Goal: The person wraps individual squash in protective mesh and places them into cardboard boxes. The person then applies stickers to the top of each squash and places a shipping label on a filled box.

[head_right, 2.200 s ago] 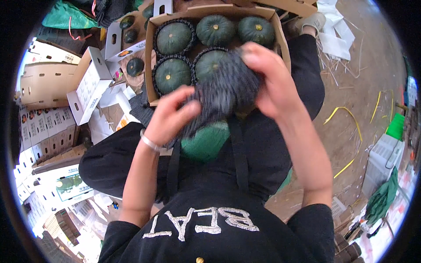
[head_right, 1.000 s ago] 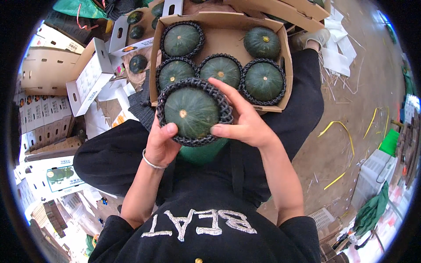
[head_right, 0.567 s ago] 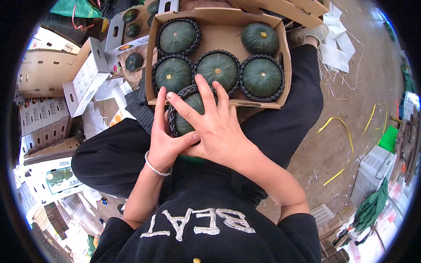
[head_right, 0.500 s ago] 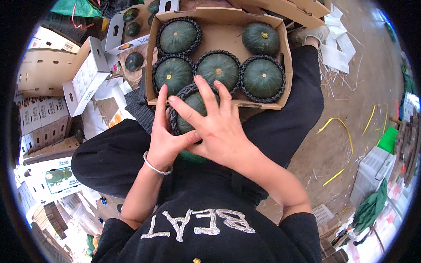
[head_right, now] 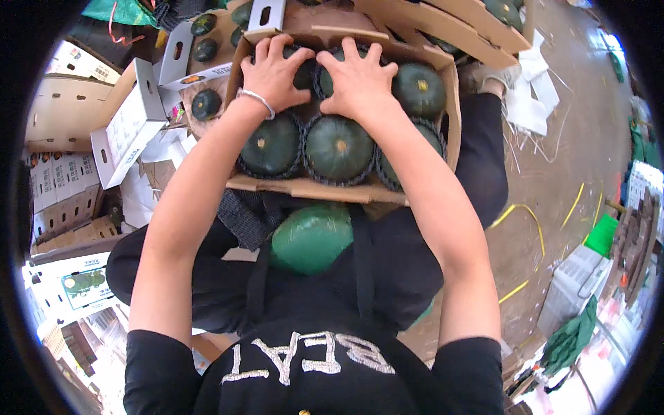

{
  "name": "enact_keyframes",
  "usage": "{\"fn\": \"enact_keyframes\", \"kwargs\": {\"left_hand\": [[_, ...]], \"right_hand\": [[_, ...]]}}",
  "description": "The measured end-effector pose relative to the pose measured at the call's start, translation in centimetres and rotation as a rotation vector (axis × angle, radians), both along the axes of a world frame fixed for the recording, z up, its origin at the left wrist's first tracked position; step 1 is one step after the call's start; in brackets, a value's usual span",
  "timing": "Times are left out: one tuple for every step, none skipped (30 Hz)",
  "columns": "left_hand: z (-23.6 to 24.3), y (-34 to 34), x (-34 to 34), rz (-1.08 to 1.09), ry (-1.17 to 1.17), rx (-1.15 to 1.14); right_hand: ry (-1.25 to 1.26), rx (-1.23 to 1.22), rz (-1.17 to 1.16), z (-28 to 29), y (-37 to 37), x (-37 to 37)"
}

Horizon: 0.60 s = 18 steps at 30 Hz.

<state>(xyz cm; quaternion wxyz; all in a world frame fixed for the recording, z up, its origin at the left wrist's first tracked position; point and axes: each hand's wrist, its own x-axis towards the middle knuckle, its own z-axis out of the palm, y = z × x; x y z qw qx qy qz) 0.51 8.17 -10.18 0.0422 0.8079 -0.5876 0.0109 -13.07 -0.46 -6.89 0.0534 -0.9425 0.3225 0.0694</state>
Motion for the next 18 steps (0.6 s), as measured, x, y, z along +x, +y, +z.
{"fn": "enact_keyframes", "kwargs": {"left_hand": [[0.0, 0.2, 0.0, -0.014, 0.046, -0.018], [0.1, 0.0, 0.4, -0.026, 0.04, 0.004], [0.0, 0.2, 0.8, -0.024, 0.036, 0.015], [-0.1, 0.2, 1.3, -0.014, 0.071, 0.0], [-0.1, 0.4, 1.8, -0.004, 0.106, -0.016], [0.2, 0.3, 1.9, -0.017, 0.133, -0.004], [0.4, 0.8, 1.5, -0.049, 0.132, -0.154], [0.5, 2.0, 1.0, -0.074, 0.184, -0.218], [2.7, 3.1, -0.1, -0.114, 0.237, -0.29], [5.6, 4.9, -0.9, -0.142, 0.447, -0.078], [8.1, 7.4, -1.8, -0.171, 0.654, 0.135], [9.4, 10.5, -3.0, -0.205, 0.799, 0.298], [9.3, 13.0, -5.1, -0.16, 0.806, 0.41], [8.2, 15.2, -6.6, -0.166, 0.629, 0.626], [5.2, 17.4, -8.6, -0.043, 0.418, 0.543], [0.6, 18.8, -9.5, -0.153, 0.019, 0.18], [-1.6, 18.3, -9.9, -0.155, -0.006, 0.103], [-5.5, 18.7, -9.5, -0.103, 0.1, 0.151]], "right_hand": [[0.09, 0.12, 0.042, 0.3, -0.7, 0.4], [0.07, 0.15, 0.071, 0.1, -1.6, 0.8], [0.05, 0.186, 0.101, -0.2, -1.7, 1.2], [0.034, 0.148, 0.079, -0.4, -0.9, 1.3], [0.029, 0.158, 0.081, -0.8, -0.7, 1.5], [-0.079, 0.082, 0.101, -1.5, -0.6, 1.0], [-0.187, 0.005, 0.12, -2.2, -0.4, 0.5], [-0.201, -0.039, 0.114, -2.8, 0.1, -0.5], [-0.266, -0.147, 0.122, -3.4, 0.3, -1.9], [-0.307, -0.12, 0.118, -2.8, 0.8, -3.6], [-0.344, -0.098, 0.114, -1.5, 1.5, -5.6], [-0.44, -0.021, 0.09, -0.2, 2.7, -7.3], [-0.532, 0.04, 0.064, 0.9, 3.6, -9.0], [-0.616, 0.11, 0.026, 1.7, 4.9, -9.9], [-0.691, 0.151, 0.033, 1.8, 6.1, -10.3], [-0.747, 0.23, 0.026, 2.0, 7.4, -10.5], [-0.764, 0.284, 0.041, 2.3, 8.5, -10.8], [-0.774, 0.378, 0.073, 2.3, 9.2, -11.1]]}}
